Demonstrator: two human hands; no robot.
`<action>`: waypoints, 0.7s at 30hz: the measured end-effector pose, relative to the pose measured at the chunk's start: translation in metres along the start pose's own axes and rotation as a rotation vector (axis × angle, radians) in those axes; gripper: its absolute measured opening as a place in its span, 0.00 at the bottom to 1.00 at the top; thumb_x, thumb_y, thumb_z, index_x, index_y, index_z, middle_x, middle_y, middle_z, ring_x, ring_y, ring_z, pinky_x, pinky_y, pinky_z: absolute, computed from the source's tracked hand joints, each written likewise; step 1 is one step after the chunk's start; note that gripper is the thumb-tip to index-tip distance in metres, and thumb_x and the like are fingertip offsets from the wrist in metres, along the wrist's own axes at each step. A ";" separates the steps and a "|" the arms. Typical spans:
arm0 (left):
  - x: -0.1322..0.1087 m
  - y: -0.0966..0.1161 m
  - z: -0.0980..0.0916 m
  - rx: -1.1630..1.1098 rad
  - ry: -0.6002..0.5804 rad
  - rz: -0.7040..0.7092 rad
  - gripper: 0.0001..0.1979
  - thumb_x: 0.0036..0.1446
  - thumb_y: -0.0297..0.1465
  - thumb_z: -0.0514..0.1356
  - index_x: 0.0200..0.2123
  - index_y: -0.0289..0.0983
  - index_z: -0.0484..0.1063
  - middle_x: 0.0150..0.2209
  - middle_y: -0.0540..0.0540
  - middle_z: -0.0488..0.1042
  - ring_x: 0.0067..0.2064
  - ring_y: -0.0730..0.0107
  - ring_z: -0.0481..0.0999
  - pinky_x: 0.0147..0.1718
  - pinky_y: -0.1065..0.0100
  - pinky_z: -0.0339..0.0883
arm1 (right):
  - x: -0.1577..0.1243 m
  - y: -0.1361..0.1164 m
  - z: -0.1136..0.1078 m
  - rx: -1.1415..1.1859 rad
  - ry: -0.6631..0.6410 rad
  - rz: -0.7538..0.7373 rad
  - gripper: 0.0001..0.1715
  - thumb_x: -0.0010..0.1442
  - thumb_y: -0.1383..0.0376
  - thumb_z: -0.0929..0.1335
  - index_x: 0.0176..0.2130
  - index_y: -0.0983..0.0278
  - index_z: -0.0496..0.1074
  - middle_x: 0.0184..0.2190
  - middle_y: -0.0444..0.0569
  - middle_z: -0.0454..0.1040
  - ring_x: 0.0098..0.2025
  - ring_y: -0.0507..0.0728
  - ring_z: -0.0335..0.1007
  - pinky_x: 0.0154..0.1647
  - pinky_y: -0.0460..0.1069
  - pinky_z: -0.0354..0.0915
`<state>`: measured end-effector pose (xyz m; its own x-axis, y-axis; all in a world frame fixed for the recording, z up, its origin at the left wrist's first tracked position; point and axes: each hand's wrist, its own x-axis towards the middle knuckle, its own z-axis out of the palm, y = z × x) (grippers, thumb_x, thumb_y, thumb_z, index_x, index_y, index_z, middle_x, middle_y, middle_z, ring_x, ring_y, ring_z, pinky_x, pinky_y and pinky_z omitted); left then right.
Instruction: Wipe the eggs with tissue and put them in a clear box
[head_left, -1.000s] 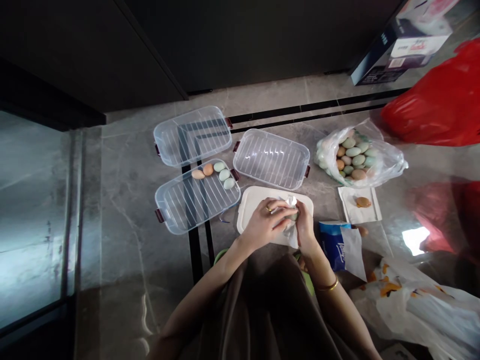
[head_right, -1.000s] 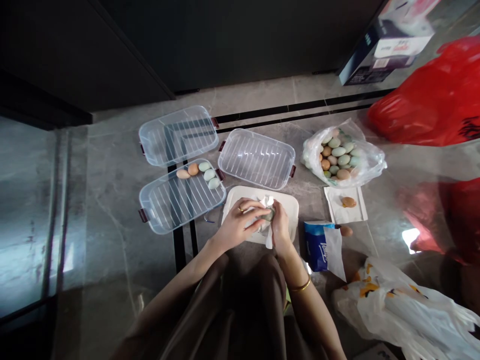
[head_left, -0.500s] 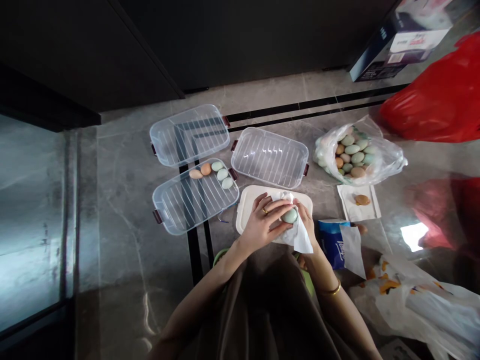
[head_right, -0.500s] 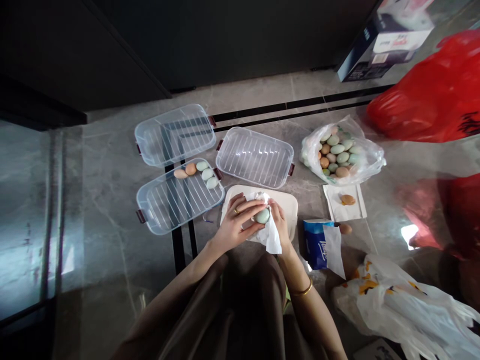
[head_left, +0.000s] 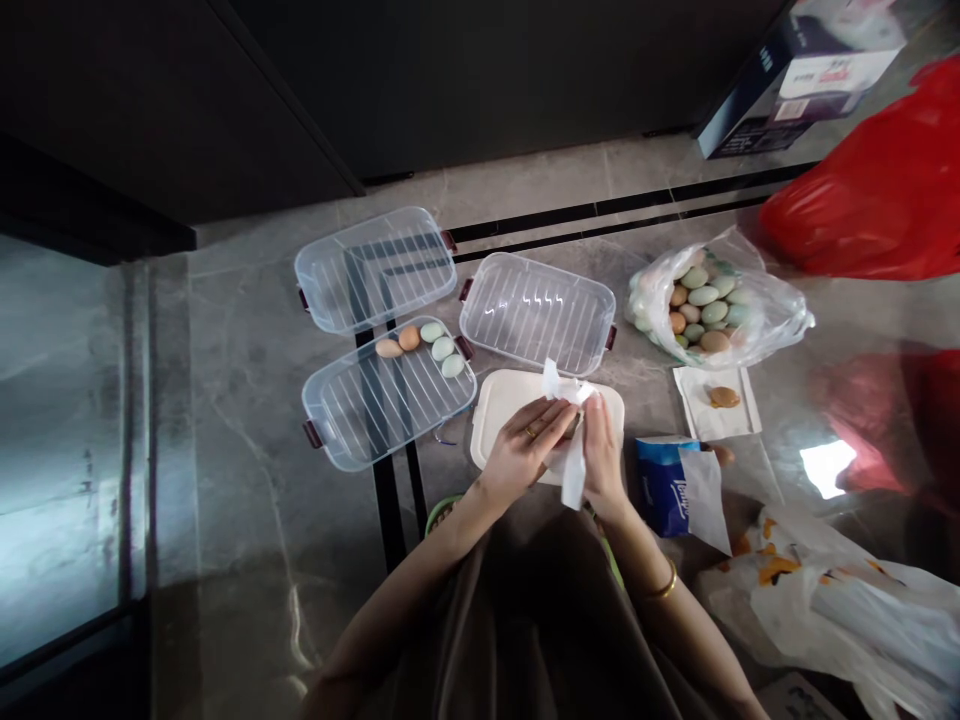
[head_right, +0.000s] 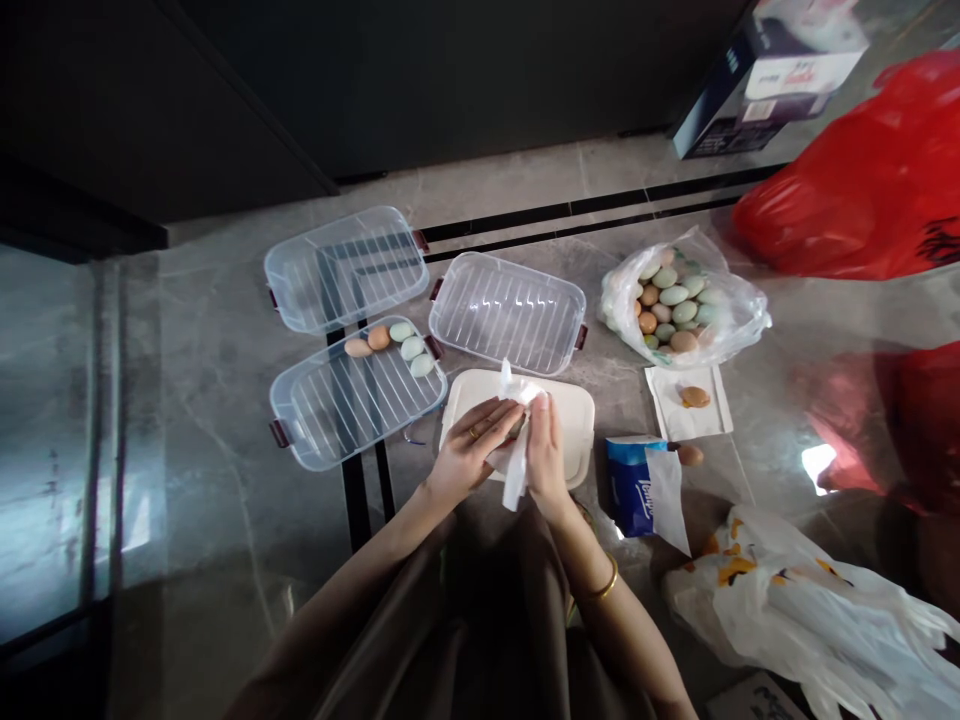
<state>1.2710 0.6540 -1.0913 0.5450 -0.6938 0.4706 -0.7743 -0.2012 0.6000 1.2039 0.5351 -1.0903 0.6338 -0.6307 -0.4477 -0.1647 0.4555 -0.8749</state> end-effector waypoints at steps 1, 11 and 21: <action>-0.002 0.001 0.002 0.010 -0.008 -0.004 0.25 0.64 0.24 0.53 0.64 0.37 0.58 0.55 0.40 0.74 0.59 0.63 0.71 0.57 0.59 0.69 | -0.002 -0.002 0.006 -0.003 -0.002 -0.017 0.12 0.57 0.55 0.70 0.40 0.57 0.74 0.42 0.45 0.76 0.53 0.56 0.68 0.54 0.50 0.67; -0.009 0.005 0.007 -0.047 -0.069 0.049 0.30 0.66 0.26 0.51 0.69 0.38 0.47 0.58 0.40 0.71 0.61 0.64 0.68 0.60 0.60 0.67 | 0.017 -0.004 0.000 -0.288 -0.092 -0.113 0.20 0.58 0.48 0.66 0.29 0.61 0.69 0.25 0.43 0.70 0.32 0.54 0.66 0.38 0.48 0.67; -0.011 0.017 0.012 -0.490 0.067 -0.259 0.30 0.61 0.28 0.61 0.64 0.44 0.56 0.59 0.42 0.70 0.60 0.62 0.70 0.59 0.60 0.68 | 0.024 -0.013 -0.023 -0.566 -0.181 -0.176 0.16 0.56 0.52 0.67 0.35 0.61 0.75 0.43 0.54 0.75 0.52 0.64 0.67 0.57 0.60 0.63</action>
<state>1.2483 0.6498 -1.0943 0.7294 -0.6155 0.2985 -0.3810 -0.0032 0.9246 1.2039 0.4991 -1.0942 0.7978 -0.5272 -0.2926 -0.3897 -0.0806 -0.9174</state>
